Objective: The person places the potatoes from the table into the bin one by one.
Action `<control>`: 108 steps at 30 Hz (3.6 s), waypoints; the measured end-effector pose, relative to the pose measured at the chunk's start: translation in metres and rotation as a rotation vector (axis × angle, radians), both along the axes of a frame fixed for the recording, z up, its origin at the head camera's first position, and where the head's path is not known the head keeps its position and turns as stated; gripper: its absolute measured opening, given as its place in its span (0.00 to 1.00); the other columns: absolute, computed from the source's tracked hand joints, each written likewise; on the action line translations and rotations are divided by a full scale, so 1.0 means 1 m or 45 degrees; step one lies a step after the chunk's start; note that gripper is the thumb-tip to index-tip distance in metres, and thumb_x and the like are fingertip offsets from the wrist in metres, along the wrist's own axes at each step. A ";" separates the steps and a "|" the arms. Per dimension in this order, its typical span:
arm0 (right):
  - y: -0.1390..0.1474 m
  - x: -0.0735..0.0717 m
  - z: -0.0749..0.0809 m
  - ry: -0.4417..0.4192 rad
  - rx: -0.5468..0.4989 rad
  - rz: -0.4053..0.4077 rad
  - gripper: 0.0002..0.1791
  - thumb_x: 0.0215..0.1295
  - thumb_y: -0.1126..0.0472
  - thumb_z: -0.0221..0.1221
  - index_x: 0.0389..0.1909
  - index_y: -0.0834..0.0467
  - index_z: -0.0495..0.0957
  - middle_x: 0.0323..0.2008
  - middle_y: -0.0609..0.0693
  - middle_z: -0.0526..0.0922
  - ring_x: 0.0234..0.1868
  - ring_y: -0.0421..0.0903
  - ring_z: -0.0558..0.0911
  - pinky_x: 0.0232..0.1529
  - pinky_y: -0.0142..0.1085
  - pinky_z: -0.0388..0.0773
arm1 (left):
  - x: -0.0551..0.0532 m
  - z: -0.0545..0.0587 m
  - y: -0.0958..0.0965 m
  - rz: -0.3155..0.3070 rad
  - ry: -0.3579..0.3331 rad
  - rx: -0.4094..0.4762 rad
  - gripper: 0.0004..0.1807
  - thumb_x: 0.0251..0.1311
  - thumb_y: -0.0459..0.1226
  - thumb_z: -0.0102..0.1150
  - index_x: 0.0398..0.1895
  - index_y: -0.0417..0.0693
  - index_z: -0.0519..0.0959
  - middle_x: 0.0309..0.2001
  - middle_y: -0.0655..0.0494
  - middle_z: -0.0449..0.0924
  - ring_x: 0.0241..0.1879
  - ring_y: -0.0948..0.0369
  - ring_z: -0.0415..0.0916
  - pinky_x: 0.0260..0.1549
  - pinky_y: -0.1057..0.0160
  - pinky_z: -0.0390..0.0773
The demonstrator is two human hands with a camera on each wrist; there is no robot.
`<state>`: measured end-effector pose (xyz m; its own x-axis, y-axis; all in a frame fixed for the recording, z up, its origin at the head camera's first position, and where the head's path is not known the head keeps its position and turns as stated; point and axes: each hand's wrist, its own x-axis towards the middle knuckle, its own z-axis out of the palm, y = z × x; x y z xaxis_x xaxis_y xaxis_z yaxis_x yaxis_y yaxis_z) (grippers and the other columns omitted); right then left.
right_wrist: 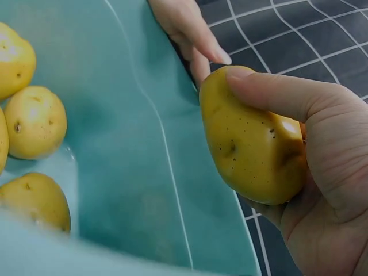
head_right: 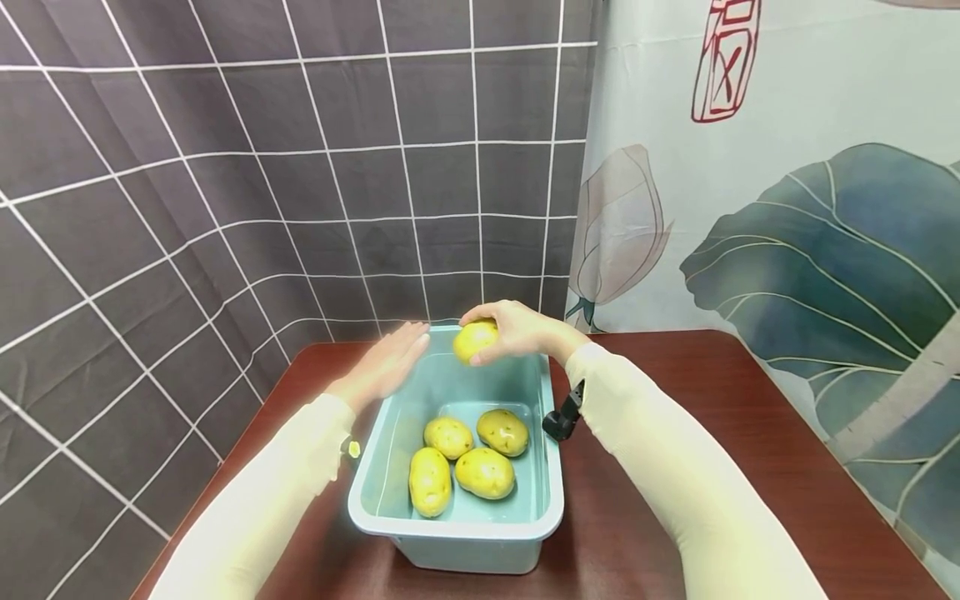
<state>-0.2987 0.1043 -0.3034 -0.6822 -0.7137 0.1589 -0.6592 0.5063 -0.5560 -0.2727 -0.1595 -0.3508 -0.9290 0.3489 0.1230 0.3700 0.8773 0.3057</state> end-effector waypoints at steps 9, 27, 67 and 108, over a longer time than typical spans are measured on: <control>-0.016 -0.004 -0.009 -0.022 0.018 0.026 0.35 0.48 0.50 0.73 0.59 0.56 0.76 0.46 0.44 0.81 0.43 0.45 0.76 0.44 0.39 0.74 | 0.002 0.001 0.001 -0.009 -0.007 0.021 0.36 0.73 0.59 0.18 0.74 0.52 0.57 0.74 0.55 0.54 0.74 0.56 0.43 0.70 0.48 0.46; -0.041 0.006 -0.032 -0.097 0.045 0.196 0.34 0.49 0.51 0.73 0.57 0.60 0.75 0.48 0.44 0.80 0.44 0.42 0.76 0.49 0.36 0.73 | 0.004 0.000 -0.004 -0.007 -0.010 0.082 0.30 0.76 0.51 0.23 0.74 0.50 0.58 0.74 0.52 0.55 0.74 0.55 0.43 0.70 0.48 0.46; -0.044 0.018 -0.049 -0.574 0.268 0.375 0.34 0.49 0.58 0.74 0.59 0.59 0.74 0.52 0.43 0.79 0.53 0.41 0.76 0.60 0.41 0.71 | 0.002 -0.004 -0.002 -0.008 -0.005 0.030 0.30 0.75 0.50 0.26 0.74 0.50 0.57 0.74 0.53 0.54 0.74 0.56 0.43 0.71 0.50 0.46; -0.050 0.013 -0.026 -0.402 0.066 0.322 0.32 0.60 0.54 0.66 0.63 0.61 0.71 0.59 0.46 0.76 0.62 0.44 0.73 0.61 0.39 0.71 | -0.003 0.000 -0.010 -0.017 0.015 0.028 0.34 0.74 0.56 0.22 0.74 0.49 0.58 0.74 0.51 0.53 0.74 0.54 0.43 0.70 0.48 0.47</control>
